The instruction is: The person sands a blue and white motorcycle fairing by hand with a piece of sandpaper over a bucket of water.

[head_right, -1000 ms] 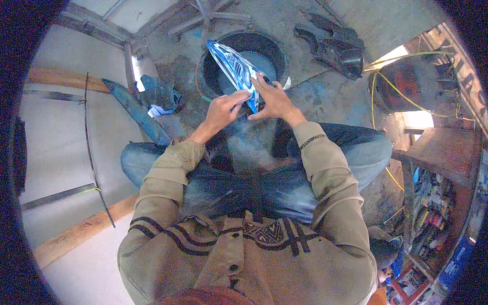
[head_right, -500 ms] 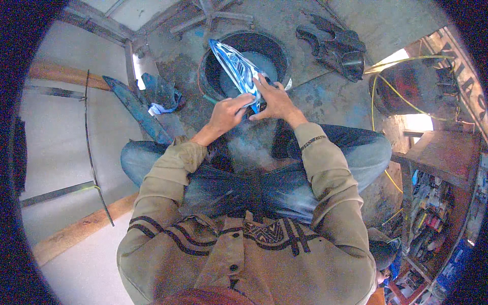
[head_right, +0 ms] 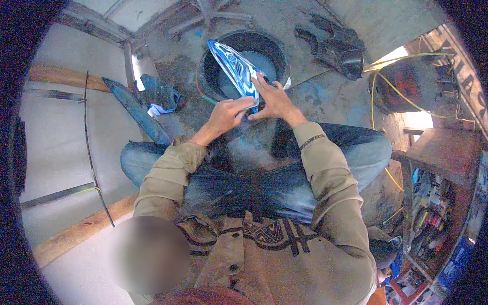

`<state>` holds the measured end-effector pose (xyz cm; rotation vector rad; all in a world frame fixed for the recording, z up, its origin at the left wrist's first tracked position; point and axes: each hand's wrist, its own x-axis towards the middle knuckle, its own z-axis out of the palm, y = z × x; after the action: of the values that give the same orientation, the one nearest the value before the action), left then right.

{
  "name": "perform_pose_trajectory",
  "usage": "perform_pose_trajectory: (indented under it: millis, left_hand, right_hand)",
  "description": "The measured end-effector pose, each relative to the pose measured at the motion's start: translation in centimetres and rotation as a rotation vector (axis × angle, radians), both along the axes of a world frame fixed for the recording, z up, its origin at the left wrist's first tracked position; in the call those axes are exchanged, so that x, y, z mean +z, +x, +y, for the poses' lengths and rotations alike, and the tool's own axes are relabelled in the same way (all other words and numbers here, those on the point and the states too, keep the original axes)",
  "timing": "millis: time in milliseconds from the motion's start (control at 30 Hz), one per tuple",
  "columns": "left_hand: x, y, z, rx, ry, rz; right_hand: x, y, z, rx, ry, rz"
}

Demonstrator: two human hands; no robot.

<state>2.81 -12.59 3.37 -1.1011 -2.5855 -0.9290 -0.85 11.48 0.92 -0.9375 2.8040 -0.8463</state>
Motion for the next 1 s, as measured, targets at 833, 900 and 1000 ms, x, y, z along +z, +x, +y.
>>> perform_pose_trajectory:
  millis: [833,900,1000]
  left_hand:
    - [0.2,0.5,-0.2,-0.013,-0.067,-0.006]
    - [0.5,-0.3,-0.8,0.023,-0.081,0.018]
    - [0.7,-1.7,-1.4,0.107,0.032,0.077]
  right_hand:
    - [0.2,0.0,0.0,0.005,0.035,-0.009]
    - [0.3,0.1,0.0,0.004,0.030,-0.005]
    - [0.4,0.1,-0.1,0.004,0.024,0.000]
